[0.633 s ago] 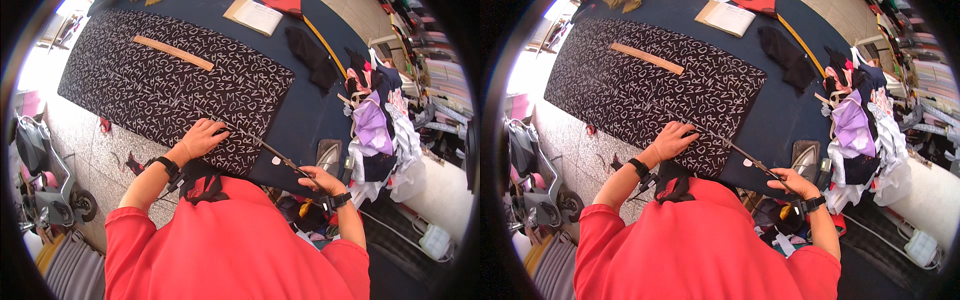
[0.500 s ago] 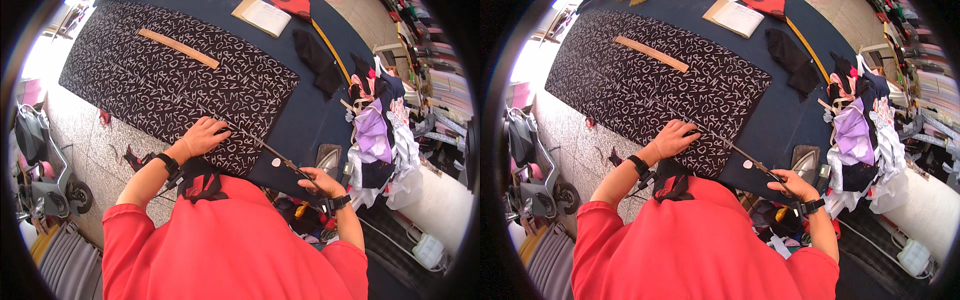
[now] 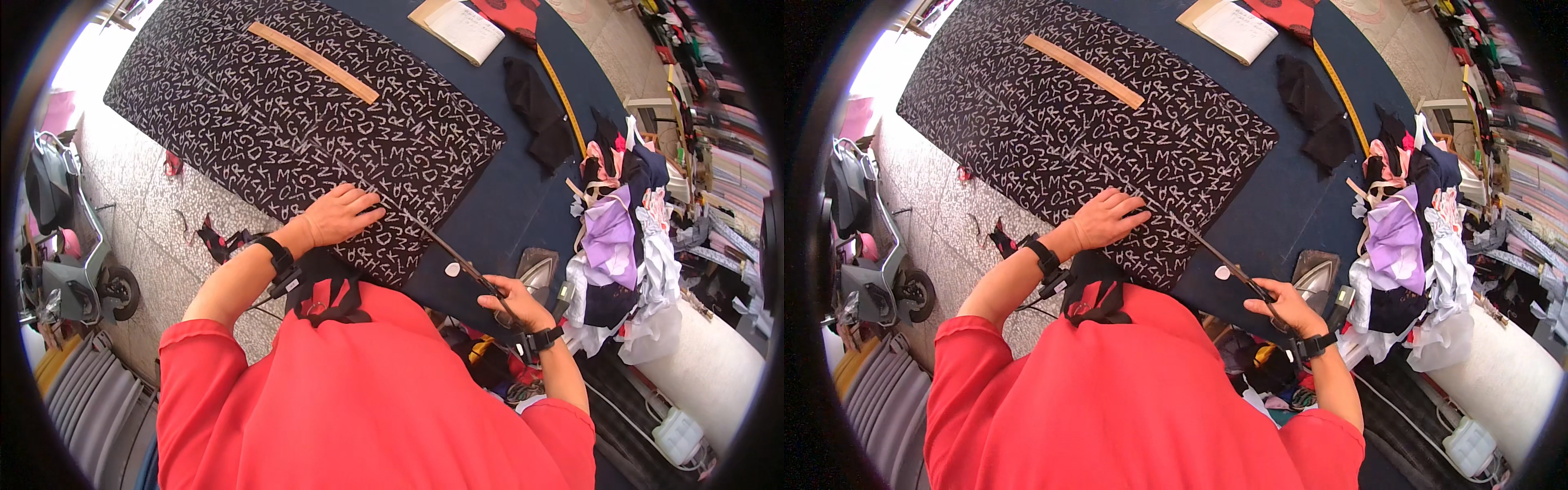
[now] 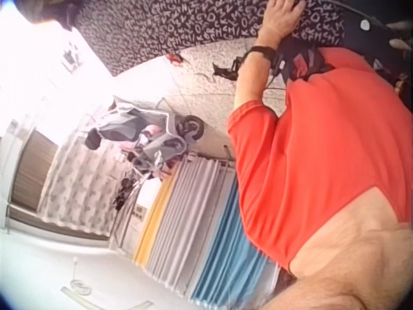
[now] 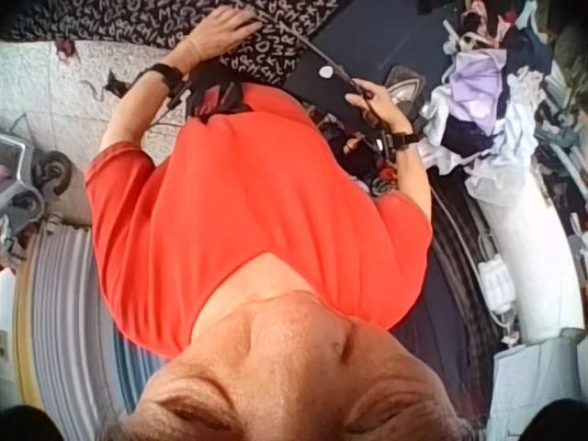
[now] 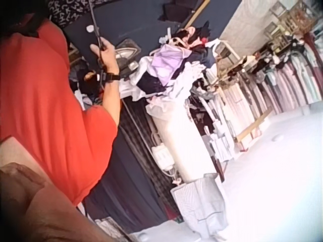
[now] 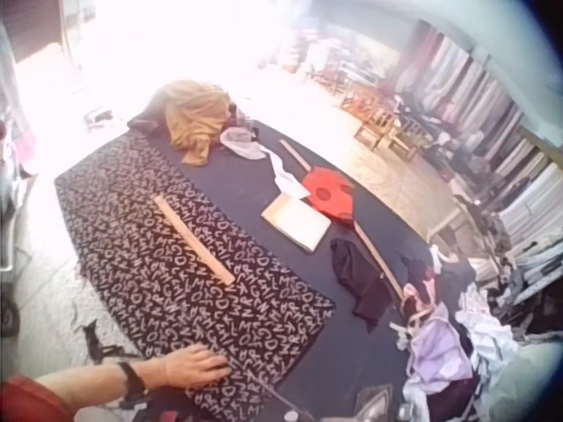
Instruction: The person cuts a piece of patterned fabric using shears, then folds the fabric and places it on a stack of other materials.
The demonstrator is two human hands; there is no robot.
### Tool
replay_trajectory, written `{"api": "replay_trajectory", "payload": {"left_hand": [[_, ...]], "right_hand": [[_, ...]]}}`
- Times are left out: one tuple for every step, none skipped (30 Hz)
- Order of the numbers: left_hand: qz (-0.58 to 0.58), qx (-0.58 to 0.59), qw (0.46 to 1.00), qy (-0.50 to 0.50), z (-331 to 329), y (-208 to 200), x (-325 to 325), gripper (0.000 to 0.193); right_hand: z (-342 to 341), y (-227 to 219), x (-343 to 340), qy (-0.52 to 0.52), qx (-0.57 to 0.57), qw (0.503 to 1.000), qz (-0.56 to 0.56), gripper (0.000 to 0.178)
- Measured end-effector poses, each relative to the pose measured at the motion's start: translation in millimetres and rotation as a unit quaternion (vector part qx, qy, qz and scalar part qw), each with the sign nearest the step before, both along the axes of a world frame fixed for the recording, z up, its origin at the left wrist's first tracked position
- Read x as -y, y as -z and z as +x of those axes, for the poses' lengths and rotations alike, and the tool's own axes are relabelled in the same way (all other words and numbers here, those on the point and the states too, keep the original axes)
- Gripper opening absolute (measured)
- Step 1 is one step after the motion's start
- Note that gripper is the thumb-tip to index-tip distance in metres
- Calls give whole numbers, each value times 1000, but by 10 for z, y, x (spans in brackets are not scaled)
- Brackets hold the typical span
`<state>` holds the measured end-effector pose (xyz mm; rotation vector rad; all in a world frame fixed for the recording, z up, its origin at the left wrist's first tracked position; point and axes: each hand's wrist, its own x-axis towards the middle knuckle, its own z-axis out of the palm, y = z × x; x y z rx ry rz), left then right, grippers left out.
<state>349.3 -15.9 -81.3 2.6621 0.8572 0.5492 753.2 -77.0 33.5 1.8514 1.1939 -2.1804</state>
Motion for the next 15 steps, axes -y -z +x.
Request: {"api": "replay_trajectory", "payload": {"left_hand": [[0,-3,1000,-2,2,-8,0,46],[-1,-4,1000,-5,4,-1,15,46],[-1,5,1000,-7,8,8,32,46],[0,14,1000,-10,14,13,46,46],[3,20,1000,-9,31,-6,41,43],[2,21,1000,-12,36,-4,41,43],[2,17,1000,-9,38,4,39,42],[1,12,1000,-7,34,5,40,41],[-3,16,1000,-7,27,-15,38,40],[-5,15,1000,-11,27,-5,53,40],[0,20,1000,-7,22,1,60,40],[4,24,1000,-3,17,5,66,39],[4,24,1000,-6,15,5,70,39],[6,22,1000,-4,23,3,70,39],[8,21,1000,-2,28,2,69,39]], "right_hand": [[-32,26,-30,-19,6,1000,16,54],[-80,19,-66,-22,5,1000,15,54],[-135,-17,-106,-20,5,1000,3,54],[-163,-34,-128,-18,4,1000,-10,54],[-142,1,-117,-20,4,1000,-11,54],[-105,63,-93,-17,-4,1000,0,53],[-84,98,-82,-14,-13,1000,12,53],[-87,96,-94,-17,-13,1000,10,53],[-95,87,-111,-28,-3,1000,2,53],[-99,85,-123,-39,8,999,-7,52],[-82,107,-120,-42,7,999,-7,52],[-44,149,-101,-41,4,999,1,52],[-21,189,-90,-41,1,999,10,52],[-16,225,-91,-43,0,999,9,52],[-20,259,-91,-43,-14,999,30,52]]}}
